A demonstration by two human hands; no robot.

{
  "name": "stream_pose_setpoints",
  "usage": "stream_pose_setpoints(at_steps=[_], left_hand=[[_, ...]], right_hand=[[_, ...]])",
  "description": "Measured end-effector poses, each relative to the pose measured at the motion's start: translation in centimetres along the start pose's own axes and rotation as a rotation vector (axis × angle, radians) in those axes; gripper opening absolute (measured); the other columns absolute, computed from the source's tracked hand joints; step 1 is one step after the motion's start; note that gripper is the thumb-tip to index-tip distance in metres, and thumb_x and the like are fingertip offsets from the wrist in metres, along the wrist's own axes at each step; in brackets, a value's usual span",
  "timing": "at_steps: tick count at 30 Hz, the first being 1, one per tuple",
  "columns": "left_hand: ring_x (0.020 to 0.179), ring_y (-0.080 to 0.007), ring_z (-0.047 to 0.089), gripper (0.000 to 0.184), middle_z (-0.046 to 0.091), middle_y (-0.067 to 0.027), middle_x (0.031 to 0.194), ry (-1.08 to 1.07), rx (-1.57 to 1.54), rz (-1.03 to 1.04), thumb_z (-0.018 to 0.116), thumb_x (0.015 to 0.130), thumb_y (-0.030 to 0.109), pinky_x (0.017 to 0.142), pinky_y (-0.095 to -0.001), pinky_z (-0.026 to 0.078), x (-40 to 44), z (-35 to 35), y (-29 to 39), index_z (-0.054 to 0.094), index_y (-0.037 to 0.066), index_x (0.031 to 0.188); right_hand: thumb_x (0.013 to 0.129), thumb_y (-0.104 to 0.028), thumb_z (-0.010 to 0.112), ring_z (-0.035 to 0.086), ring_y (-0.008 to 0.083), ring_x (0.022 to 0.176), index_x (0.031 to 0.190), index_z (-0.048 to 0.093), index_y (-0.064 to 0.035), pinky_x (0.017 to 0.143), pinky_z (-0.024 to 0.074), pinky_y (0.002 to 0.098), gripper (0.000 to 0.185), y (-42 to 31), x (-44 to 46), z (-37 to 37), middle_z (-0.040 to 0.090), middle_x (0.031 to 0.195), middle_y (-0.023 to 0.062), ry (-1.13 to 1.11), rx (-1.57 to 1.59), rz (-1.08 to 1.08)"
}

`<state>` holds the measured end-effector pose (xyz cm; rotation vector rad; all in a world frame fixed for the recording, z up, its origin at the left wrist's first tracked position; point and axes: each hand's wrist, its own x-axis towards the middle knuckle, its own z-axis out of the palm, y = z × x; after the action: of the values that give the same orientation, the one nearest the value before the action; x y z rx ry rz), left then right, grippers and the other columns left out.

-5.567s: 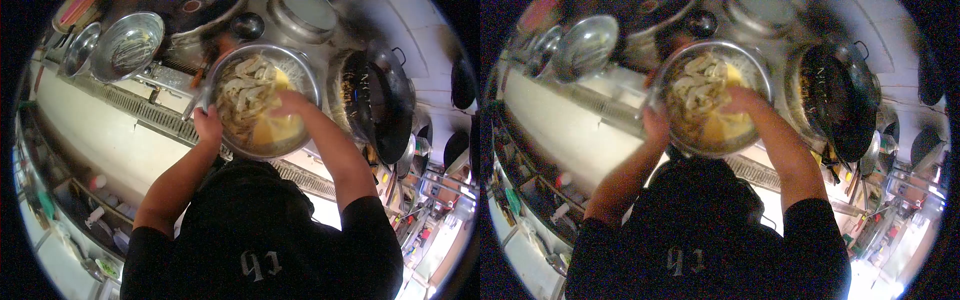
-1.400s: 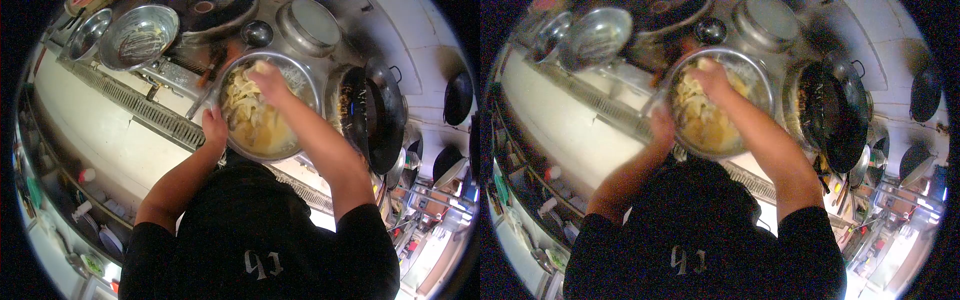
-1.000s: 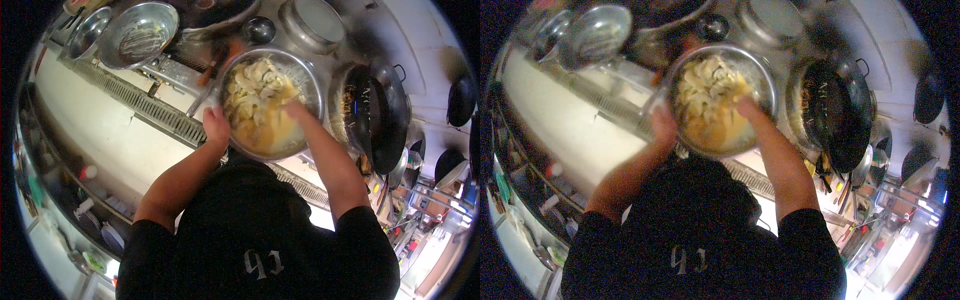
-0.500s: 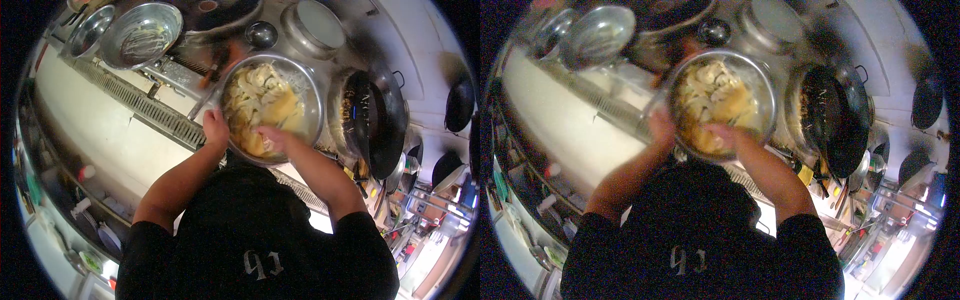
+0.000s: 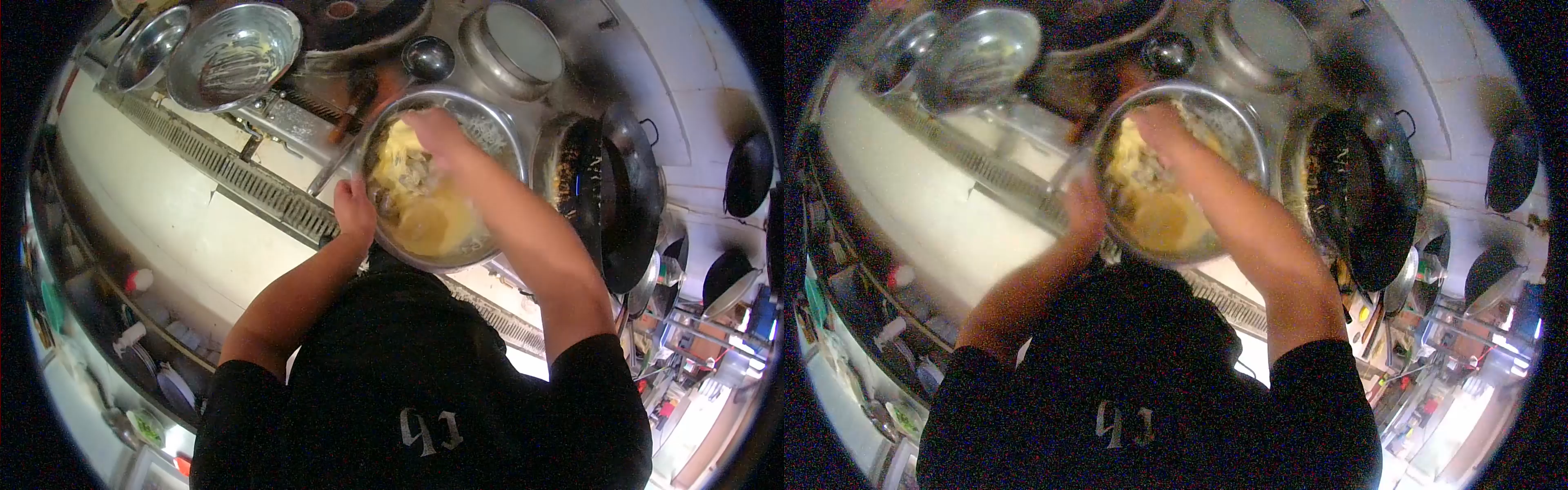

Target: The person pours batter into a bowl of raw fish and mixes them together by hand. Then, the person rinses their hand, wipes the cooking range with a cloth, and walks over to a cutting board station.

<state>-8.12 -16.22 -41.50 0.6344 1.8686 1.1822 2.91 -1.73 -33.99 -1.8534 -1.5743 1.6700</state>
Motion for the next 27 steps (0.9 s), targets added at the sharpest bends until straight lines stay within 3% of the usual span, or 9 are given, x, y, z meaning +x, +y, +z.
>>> stream_pose_setpoints(at_steps=[4,5,7,11,13,17,19,23,27], left_hand=[[0.064,-0.0212,0.046,0.035,0.05,-0.0139,0.068,0.016,0.033,0.04,0.042,0.085,0.031,0.063,-0.0335,0.037,0.3,0.2,-1.1,0.046,-0.002,0.073],[0.064,-0.0216,0.046,0.035,0.049,-0.0143,0.068,0.009,0.018,0.048,0.042,0.085,0.031,0.063,-0.034,0.037,0.6,0.4,-1.6,0.046,-0.002,0.072],[0.064,-0.0219,0.045,0.036,0.048,-0.0147,0.067,0.004,0.002,0.057,0.041,0.085,0.031,0.063,-0.0345,0.037,0.7,0.3,-1.6,0.045,-0.002,0.071],[0.063,-0.0221,0.044,0.036,0.047,-0.0149,0.065,0.029,0.068,0.035,0.041,0.085,0.03,0.062,-0.035,0.036,0.3,0.4,-0.5,0.044,-0.002,0.07],[0.062,-0.0222,0.043,0.035,0.046,-0.015,0.065,0.04,0.079,0.032,0.041,0.085,0.03,0.062,-0.0351,0.036,0.0,0.3,0.0,0.043,-0.002,0.07],[0.062,-0.0223,0.042,0.035,0.046,-0.0157,0.066,0.073,0.084,0.044,0.041,0.085,0.029,0.062,-0.0355,0.036,-0.3,0.4,0.2,0.043,-0.003,0.07],[0.062,-0.0227,0.042,0.035,0.046,-0.016,0.066,0.078,0.075,0.037,0.041,0.085,0.028,0.062,-0.0357,0.036,-0.3,0.5,0.2,0.042,-0.003,0.07],[0.061,-0.0245,0.043,0.034,0.047,-0.0167,0.066,0.058,0.13,0.052,0.041,0.085,0.028,0.062,-0.0362,0.036,0.1,0.5,-0.5,0.043,-0.003,0.07],[0.061,-0.0256,0.043,0.035,0.048,-0.0175,0.067,0.109,0.124,0.076,0.041,0.085,0.028,0.061,-0.0368,0.036,-0.2,0.5,0.0,0.044,-0.003,0.071]], right_hand=[[0.07,-0.026,0.057,0.057,0.0212,0.066,0.091,0.054,0.0062,0.061,0.0446,0.0302,0.039,-0.1,1.7,-2.3,0.059,0.077,0.0154,0.297,-1.095,-0.468],[0.07,-0.026,0.057,0.057,0.0212,0.066,0.091,0.054,0.0062,0.061,0.0446,0.0302,0.039,0.2,1.8,-2.6,0.059,0.077,0.0154,0.298,-1.095,-0.468],[0.068,-0.023,0.058,0.057,0.0204,0.065,0.09,0.054,0.0062,0.061,0.0445,0.0292,0.037,1.0,1.9,-2.9,0.059,0.078,0.0176,0.507,-0.479,-0.413],[0.067,-0.017,0.059,0.056,0.0176,0.063,0.094,0.054,0.0066,0.06,0.0441,0.0292,0.036,2.0,1.1,-2.7,0.058,0.074,0.0156,0.373,-0.554,-0.371],[0.065,-0.02,0.059,0.055,0.0321,0.069,0.068,0.055,0.0002,0.064,0.043,0.0389,0.022,2.5,0.8,-1.8,0.056,0.071,0.0198,0.356,-0.362,-0.531],[0.064,-0.02,0.061,0.055,0.0326,0.067,0.069,0.054,0.0008,0.063,0.043,0.0383,0.022,1.7,2.1,-1.8,0.056,0.068,0.0201,0.41,-0.336,-0.554],[0.068,-0.013,0.059,0.049,0.0125,0.054,0.096,0.053,0.0071,0.051,0.0416,0.0277,0.035,1.5,2.4,-2.3,0.056,0.066,0.0097,0.438,-0.204,-0.553],[0.069,-0.011,0.059,0.05,0.0126,0.061,0.103,0.05,0.0052,0.054,0.0423,0.0257,0.039,2.1,0.5,-2.8,0.057,0.073,0.0088,0.333,-0.292,-0.441],[0.072,-0.023,0.059,0.052,0.0196,0.08,0.112,0.043,0.003,0.071,0.0413,0.0308,0.05,4.2,-0.9,-3.4,0.055,0.092,0.0127,0.106,0.295,-0.298]])
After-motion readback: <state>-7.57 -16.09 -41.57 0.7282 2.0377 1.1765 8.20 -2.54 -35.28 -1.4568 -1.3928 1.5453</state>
